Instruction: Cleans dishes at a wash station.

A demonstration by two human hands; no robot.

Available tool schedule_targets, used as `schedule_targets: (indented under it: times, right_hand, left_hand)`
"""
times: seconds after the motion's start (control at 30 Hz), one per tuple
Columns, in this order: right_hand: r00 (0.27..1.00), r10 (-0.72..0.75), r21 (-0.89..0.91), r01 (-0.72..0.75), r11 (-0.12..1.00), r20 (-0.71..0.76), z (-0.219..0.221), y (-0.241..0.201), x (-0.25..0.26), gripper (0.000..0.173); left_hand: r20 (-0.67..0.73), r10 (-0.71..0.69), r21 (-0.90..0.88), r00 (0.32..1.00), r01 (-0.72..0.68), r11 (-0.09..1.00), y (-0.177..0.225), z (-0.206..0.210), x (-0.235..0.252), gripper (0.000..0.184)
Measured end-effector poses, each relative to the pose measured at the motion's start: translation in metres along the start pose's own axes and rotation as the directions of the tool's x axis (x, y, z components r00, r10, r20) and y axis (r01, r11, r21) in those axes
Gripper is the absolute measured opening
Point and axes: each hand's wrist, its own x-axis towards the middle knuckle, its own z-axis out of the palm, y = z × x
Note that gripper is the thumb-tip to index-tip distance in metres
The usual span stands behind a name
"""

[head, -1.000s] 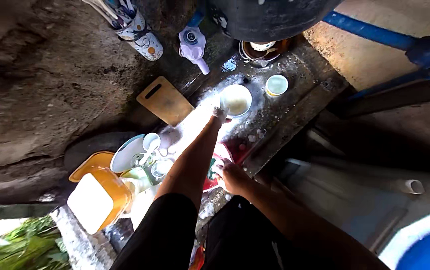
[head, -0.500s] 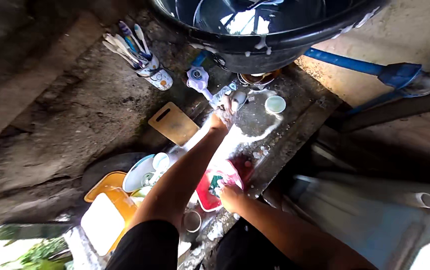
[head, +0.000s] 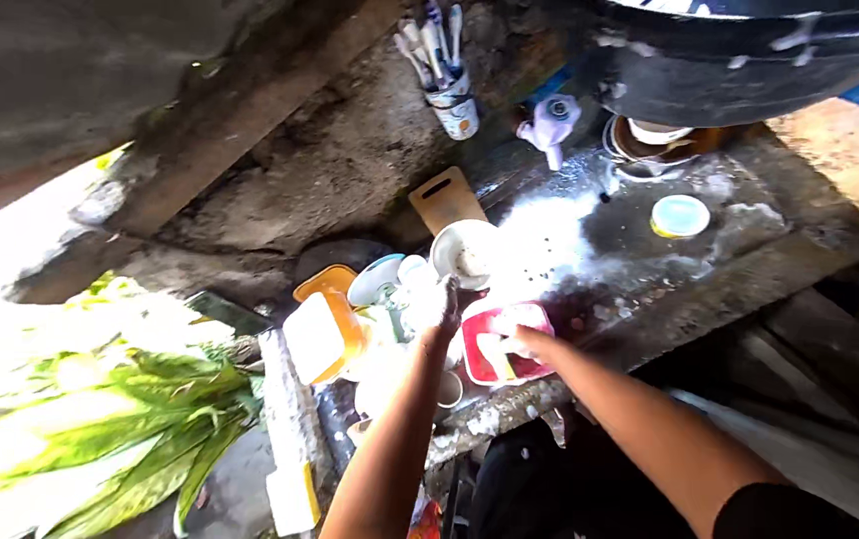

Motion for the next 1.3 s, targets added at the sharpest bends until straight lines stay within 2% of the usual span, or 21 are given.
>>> schedule_targets:
  times: [0.03, 0.07, 0.1, 0.13, 0.17, 0.2, 0.23, 0.3, 0.33, 0.4, 0.47, 0.57, 0.63, 0.73, 0.83, 0.9, 1.0, 1.07, 1.13, 1.23, 1.3]
  right_hand:
    - [0.999, -0.027, 0.251, 0.032, 0.968, -0.022, -0.005, 0.0, -0.012, 0.04]
    - [0.997, -0.039, 0.494, 0.066, 0.867, -0.065, -0.009, -0.006, -0.029, 0.032]
    - [0.993, -0.062, 0.697, 0.117, 0.707, -0.104, -0.016, -0.015, -0.048, 0.029]
    - [0.986, -0.123, 0.83, 0.163, 0.533, -0.114, -0.026, -0.026, -0.066, 0.033]
    - [0.971, -0.211, 0.897, 0.192, 0.398, -0.114, -0.037, -0.037, -0.08, 0.041]
    - [0.952, -0.267, 0.917, 0.233, 0.324, -0.148, -0.046, -0.052, -0.093, 0.042]
    - [0.936, -0.286, 0.898, 0.295, 0.325, -0.204, -0.052, -0.07, -0.104, 0.039]
    - [0.898, -0.27, 0.752, 0.438, 0.493, -0.347, -0.057, -0.106, -0.116, 0.034]
    - [0.863, -0.27, 0.609, 0.495, 0.62, -0.426, -0.057, -0.122, -0.117, 0.036]
    - [0.759, -0.353, 0.253, 0.551, 0.795, -0.547, -0.054, -0.15, -0.113, 0.027]
    - [0.717, -0.348, 0.089, 0.494, 0.865, -0.604, -0.053, -0.167, -0.106, 0.023]
    - [0.75, -0.296, 0.038, 0.393, 0.919, -0.592, -0.061, -0.169, -0.096, 0.024]
    - [0.737, -0.35, -0.072, 0.381, 0.922, -0.579, -0.07, -0.167, -0.106, 0.023]
    - [0.648, -0.525, -0.311, 0.425, 0.85, -0.552, -0.083, -0.147, -0.124, 0.028]
    - [0.615, -0.546, -0.315, 0.451, 0.835, -0.569, -0.073, -0.109, -0.131, 0.066]
    - [0.606, -0.562, -0.391, 0.404, 0.827, -0.562, -0.05, -0.078, -0.128, 0.077]
    - [0.725, -0.518, -0.625, 0.156, 0.765, -0.454, -0.008, -0.056, -0.124, 0.079]
    - [0.813, -0.469, -0.757, 0.054, 0.651, -0.345, 0.011, -0.047, -0.108, 0.079]
    - [0.879, -0.425, -0.862, 0.033, 0.506, -0.215, 0.021, -0.041, -0.091, 0.074]
    - [0.925, -0.367, -0.954, 0.016, 0.3, -0.1, 0.026, -0.034, -0.066, 0.051]
    - [0.98, -0.192, -0.983, -0.024, 0.182, -0.06, 0.027, -0.03, -0.058, 0.038]
  left_hand:
    - [-0.021, 0.027, 0.024, 0.999, -0.026, 0.999, 0.0, -0.009, -0.002, 0.029]
    - [-0.047, 0.061, 0.053, 0.997, -0.058, 0.997, -0.001, -0.018, -0.004, 0.03]
    - [-0.055, 0.102, 0.082, 0.993, -0.098, 0.992, -0.003, -0.025, -0.007, 0.036]
    - [-0.039, 0.148, 0.107, 0.988, -0.144, 0.984, -0.004, -0.031, -0.01, 0.045]
    - [-0.019, 0.185, 0.13, 0.983, -0.181, 0.975, -0.007, -0.035, -0.012, 0.051]
    - [-0.024, 0.206, 0.148, 0.978, -0.2, 0.968, -0.012, -0.036, -0.016, 0.05]
    - [-0.044, 0.194, 0.156, 0.98, -0.185, 0.97, -0.017, -0.035, -0.018, 0.047]
    - [-0.043, 0.162, 0.151, 0.986, -0.154, 0.976, -0.029, -0.024, -0.02, 0.046]
    - [-0.031, 0.155, 0.159, 0.987, -0.149, 0.976, -0.035, -0.014, -0.024, 0.045]
    - [-0.01, 0.129, 0.135, 0.992, -0.127, 0.983, -0.045, 0.007, -0.031, 0.045]
    - [-0.02, 0.059, 0.036, 0.998, -0.058, 0.998, -0.046, 0.03, -0.047, 0.038]
    - [0.01, -0.089, -0.093, 0.996, 0.089, 0.992, -0.04, 0.051, -0.074, 0.034]
    - [0.036, -0.117, -0.14, 0.992, 0.121, 0.983, -0.04, 0.051, -0.076, 0.035]
    - [0.008, -0.132, -0.197, 0.991, 0.131, 0.972, -0.044, 0.041, -0.068, 0.038]
    - [-0.084, -0.115, -0.271, 0.99, 0.088, 0.958, -0.043, 0.02, -0.065, 0.038]
    - [-0.163, -0.056, -0.257, 0.985, 0.012, 0.966, -0.053, -0.003, -0.064, 0.035]
    - [-0.258, 0.002, -0.234, 0.966, -0.065, 0.97, -0.066, -0.041, -0.055, 0.035]
    - [-0.28, 0.024, -0.261, 0.96, -0.1, 0.96, -0.066, -0.057, -0.059, 0.033]
    - [-0.282, 0.012, -0.291, 0.959, -0.098, 0.952, -0.066, -0.067, -0.066, 0.032]
    - [-0.292, -0.022, -0.328, 0.956, -0.078, 0.941, -0.054, -0.074, -0.084, 0.034]
    - [-0.302, -0.027, -0.336, 0.953, -0.08, 0.939, -0.046, -0.075, -0.101, 0.034]
